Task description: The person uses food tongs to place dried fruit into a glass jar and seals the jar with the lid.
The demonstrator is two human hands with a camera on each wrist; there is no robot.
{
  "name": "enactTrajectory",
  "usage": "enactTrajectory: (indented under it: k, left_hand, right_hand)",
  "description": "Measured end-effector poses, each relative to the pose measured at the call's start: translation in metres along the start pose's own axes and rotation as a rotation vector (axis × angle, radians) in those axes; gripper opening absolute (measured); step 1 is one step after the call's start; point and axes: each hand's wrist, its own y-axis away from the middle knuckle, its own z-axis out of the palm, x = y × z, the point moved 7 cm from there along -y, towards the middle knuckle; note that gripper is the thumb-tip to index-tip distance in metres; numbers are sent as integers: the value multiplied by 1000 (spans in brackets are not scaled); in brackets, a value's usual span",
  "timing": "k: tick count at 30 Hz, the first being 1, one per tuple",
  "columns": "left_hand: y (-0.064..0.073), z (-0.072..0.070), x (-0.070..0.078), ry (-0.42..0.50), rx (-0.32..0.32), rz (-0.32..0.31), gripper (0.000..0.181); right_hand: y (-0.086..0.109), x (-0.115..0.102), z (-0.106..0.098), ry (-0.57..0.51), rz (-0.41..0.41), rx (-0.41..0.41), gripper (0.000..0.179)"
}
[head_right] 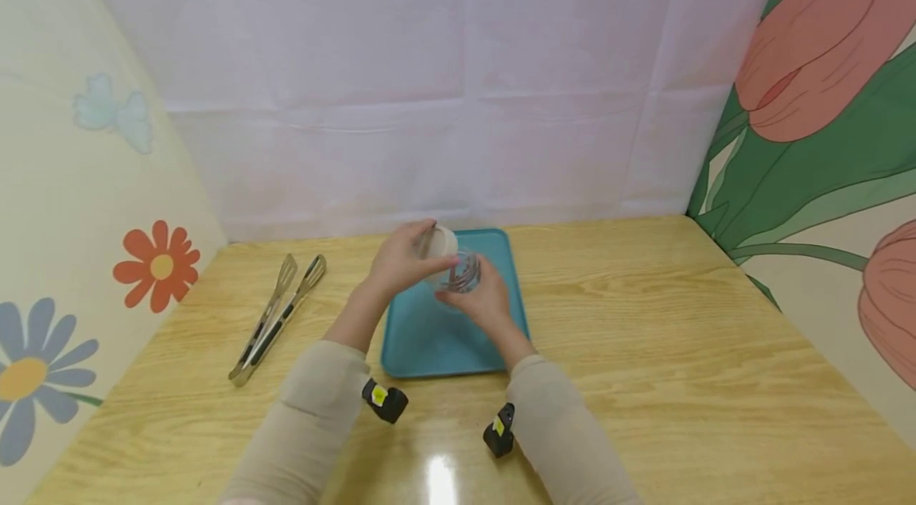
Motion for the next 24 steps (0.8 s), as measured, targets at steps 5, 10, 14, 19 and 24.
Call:
enactTrajectory:
  k: [5,10,14,19,24]
  left_hand:
    - [-1,4,7,-108,-40,-6,75]
    - [-1,8,10,-172,-74,-49,73]
    - [-2,11,13,-237,-102,-74,71]
    - [-2,16,12,-285,-134,-113,74]
    - [-1,19,13,-295,-141,-119,76]
  right_hand:
    - [2,-3,4,-30,-31,-25,73]
    - [4,-6,5,-54,-45,-34,67]
    - [5,-8,6,-80,-45,-39,65]
    - [5,-9,7,-74,-34,-28,68]
    - [4,-8,7,-64,-33,-12,71]
